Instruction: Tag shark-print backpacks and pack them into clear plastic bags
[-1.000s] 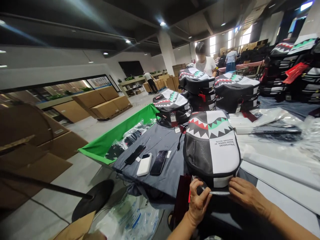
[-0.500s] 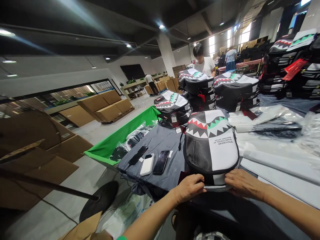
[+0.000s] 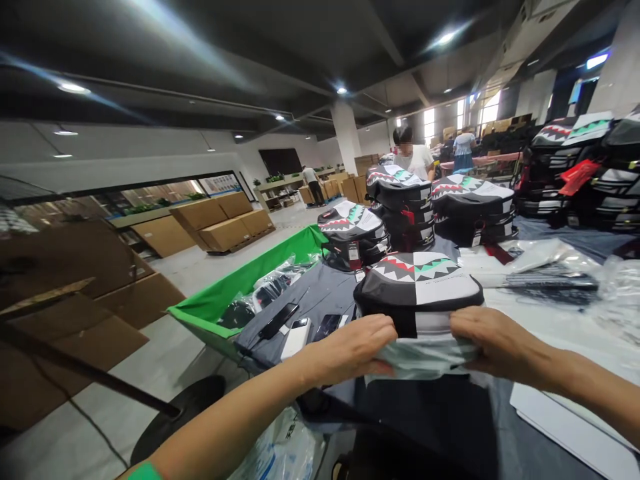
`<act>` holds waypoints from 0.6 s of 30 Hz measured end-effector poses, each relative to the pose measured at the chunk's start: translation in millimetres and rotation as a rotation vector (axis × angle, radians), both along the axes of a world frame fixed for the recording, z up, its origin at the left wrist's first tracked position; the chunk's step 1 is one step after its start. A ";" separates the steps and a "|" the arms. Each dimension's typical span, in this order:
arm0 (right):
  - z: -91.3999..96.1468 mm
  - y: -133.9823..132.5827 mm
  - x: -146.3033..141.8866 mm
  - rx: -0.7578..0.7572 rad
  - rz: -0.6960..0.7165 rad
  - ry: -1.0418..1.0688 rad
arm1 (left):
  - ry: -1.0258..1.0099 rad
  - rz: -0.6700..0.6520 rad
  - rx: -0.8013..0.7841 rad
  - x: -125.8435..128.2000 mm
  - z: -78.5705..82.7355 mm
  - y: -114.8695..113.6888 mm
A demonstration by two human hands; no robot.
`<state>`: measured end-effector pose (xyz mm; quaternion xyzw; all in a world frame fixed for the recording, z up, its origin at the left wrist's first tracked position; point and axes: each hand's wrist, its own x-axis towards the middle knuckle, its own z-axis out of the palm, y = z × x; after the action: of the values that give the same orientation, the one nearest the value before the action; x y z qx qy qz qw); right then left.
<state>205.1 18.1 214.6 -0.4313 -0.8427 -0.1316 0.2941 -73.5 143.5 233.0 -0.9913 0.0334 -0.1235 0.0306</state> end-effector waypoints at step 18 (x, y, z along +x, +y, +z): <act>-53.5 -7.2 -9.6 0.292 -0.096 0.093 | -0.103 -0.037 0.203 -3.3 -2.3 -6.8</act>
<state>195.4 10.9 161.1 -0.4295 -0.7784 -0.2465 0.3858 -76.8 136.7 230.7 -0.9747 0.0625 -0.1706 0.1303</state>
